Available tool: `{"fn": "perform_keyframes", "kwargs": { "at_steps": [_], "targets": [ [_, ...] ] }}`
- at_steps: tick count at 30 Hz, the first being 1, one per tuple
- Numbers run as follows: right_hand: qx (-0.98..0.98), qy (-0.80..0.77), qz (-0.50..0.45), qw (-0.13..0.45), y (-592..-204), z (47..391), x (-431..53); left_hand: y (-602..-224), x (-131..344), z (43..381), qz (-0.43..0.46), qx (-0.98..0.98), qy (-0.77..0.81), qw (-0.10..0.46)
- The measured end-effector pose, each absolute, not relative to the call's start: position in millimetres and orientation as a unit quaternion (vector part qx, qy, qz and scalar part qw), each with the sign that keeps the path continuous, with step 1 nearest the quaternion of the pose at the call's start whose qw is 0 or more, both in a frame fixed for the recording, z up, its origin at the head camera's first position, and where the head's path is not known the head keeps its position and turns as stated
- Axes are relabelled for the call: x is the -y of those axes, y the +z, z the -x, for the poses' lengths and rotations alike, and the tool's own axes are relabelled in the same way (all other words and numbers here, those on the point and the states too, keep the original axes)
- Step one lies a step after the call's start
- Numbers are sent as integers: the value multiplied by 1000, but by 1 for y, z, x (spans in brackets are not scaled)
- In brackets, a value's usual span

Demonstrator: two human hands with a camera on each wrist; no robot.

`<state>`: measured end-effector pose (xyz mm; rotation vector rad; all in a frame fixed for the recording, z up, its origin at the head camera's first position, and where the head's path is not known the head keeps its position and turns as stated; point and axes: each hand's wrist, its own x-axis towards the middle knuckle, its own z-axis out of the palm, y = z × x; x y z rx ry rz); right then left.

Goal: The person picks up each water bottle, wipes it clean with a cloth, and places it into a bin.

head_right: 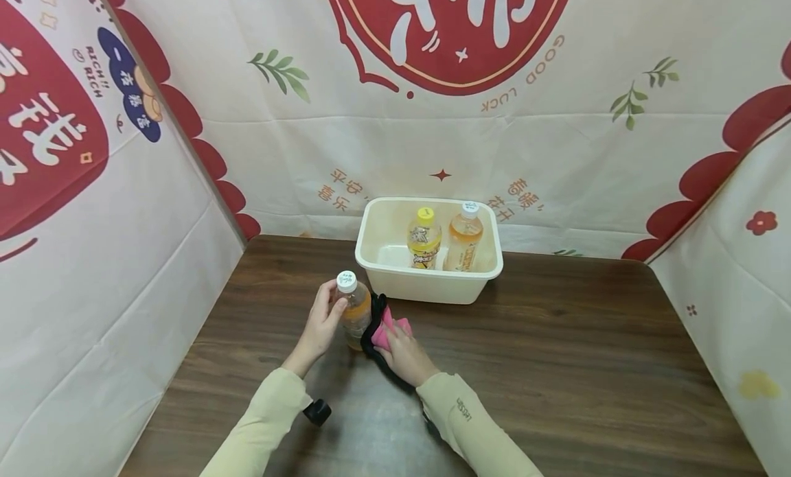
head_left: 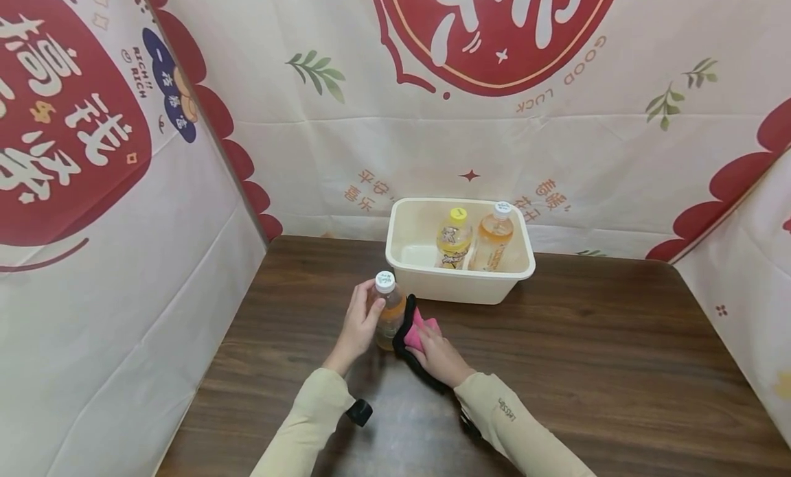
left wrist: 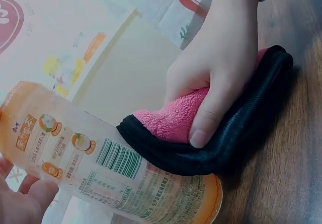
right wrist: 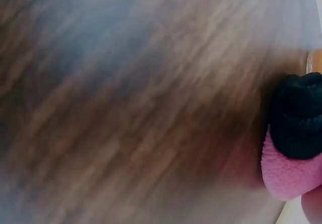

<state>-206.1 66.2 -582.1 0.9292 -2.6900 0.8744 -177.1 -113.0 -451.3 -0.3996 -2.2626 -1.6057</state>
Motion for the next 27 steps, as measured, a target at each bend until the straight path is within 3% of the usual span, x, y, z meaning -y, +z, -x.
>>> {"fn": "perform_keyframes", "kwargs": {
  "at_steps": [7,14,20,27],
  "targets": [
    [882,342,-310,95,-568,203,-68,-453,112,177,135,793,-570,167],
    [834,398,-340,173,-509,205,-65,-454,110,177,134,792,-568,178],
    [835,368,-366,184,-464,209,-58,-455,110,178,144,788,-569,185],
    [834,373,-361,188,-460,211,-46,-454,111,177,128,791,-571,181]
  ]
}}
